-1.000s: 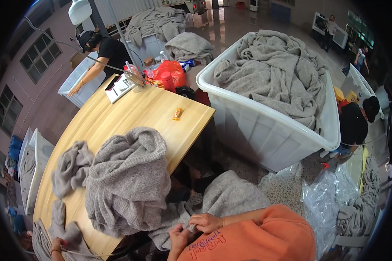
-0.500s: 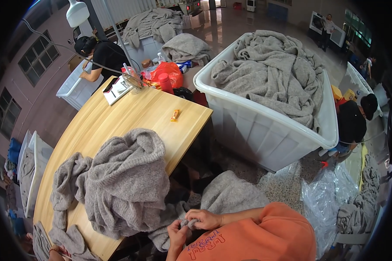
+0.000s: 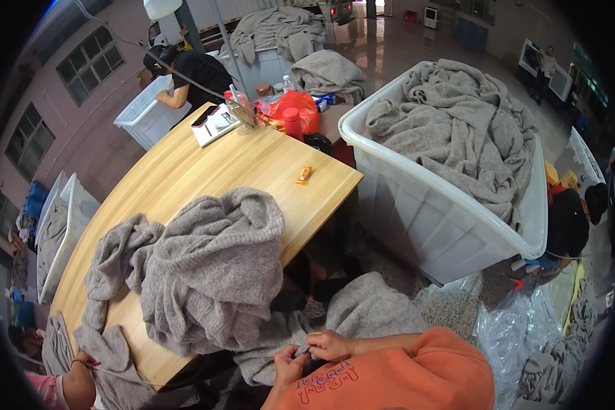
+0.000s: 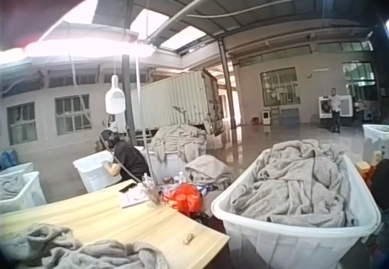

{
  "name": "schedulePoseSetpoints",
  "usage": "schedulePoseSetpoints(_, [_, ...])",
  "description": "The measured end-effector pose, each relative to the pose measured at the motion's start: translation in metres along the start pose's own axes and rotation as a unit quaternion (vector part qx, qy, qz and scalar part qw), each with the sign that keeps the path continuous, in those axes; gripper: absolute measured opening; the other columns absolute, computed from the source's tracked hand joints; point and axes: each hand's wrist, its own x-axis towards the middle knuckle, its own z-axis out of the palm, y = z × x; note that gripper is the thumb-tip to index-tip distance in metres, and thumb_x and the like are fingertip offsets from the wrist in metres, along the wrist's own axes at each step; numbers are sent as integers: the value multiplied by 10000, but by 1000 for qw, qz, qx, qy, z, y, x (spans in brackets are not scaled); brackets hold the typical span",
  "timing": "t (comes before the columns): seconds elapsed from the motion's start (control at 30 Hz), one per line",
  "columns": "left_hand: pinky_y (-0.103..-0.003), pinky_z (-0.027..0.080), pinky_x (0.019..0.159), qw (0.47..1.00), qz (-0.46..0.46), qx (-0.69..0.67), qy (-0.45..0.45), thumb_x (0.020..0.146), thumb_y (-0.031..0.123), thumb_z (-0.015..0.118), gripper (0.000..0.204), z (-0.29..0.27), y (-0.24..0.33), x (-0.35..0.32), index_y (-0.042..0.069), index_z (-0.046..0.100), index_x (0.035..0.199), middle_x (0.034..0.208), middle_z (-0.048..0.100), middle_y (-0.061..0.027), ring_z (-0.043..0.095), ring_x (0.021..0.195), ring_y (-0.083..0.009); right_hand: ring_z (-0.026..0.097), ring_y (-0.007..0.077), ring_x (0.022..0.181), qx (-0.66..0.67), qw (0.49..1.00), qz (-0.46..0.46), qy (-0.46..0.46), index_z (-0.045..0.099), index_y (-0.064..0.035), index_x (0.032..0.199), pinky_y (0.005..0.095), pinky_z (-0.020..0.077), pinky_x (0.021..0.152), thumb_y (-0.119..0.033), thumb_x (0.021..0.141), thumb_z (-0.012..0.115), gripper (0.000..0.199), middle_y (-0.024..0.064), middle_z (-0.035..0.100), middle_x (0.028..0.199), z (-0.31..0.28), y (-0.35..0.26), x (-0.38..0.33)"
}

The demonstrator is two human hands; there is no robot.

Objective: Inspect grey sweaters for quality and trim loose threads using a small tool.

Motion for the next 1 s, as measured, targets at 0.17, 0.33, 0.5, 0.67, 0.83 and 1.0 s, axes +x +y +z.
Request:
schedulePoseSetpoints(0.17, [-191,391,503,998,48,-40,-7,726,-12,595,48,1,2,1,-15,579,771,696,571,-6,487,599,-56,519,302,606,-78,996,-37,21,482,2,717,351,401,526,-67,725,510,75,145,498,670,1,3,11])
schedulePoseSetpoints(0.33, [-190,402,541,998,43,-39,13,737,10,591,103,-8,-3,5,-13,575,836,740,579,-15,502,645,-58,532,228,606,-13,999,36,-25,518,10,776,322,408,529,-107,735,539,126,154,522,677,0,8,10])
schedulePoseSetpoints(0.5, [-208,402,529,998,29,56,2,719,22,614,97,-9,0,2,-3,574,803,692,563,3,475,617,-52,501,128,557,113,971,196,-76,536,-5,772,281,391,498,-74,727,519,84,77,540,633,-1,1,9])
schedulePoseSetpoints(0.67, [-225,425,573,999,37,-2,3,684,0,608,124,-6,5,9,-9,589,807,710,579,-16,501,661,-66,439,44,582,166,976,143,-2,536,-22,707,214,352,483,-33,728,513,33,-33,474,617,-3,-6,12])
schedulePoseSetpoints(0.83, [-209,391,486,994,55,90,0,703,-1,578,71,3,6,4,-15,573,773,649,554,6,472,575,-51,496,328,605,-90,996,-1,9,496,-1,701,375,396,527,-36,679,489,43,152,487,661,-6,-7,6])
schedulePoseSetpoints(1.0, [-199,343,436,999,-34,36,13,735,-3,568,16,7,1,3,0,553,728,605,507,31,430,528,-35,500,332,591,-26,998,58,24,490,-9,716,393,397,513,-33,679,498,44,149,487,658,-2,-7,9])
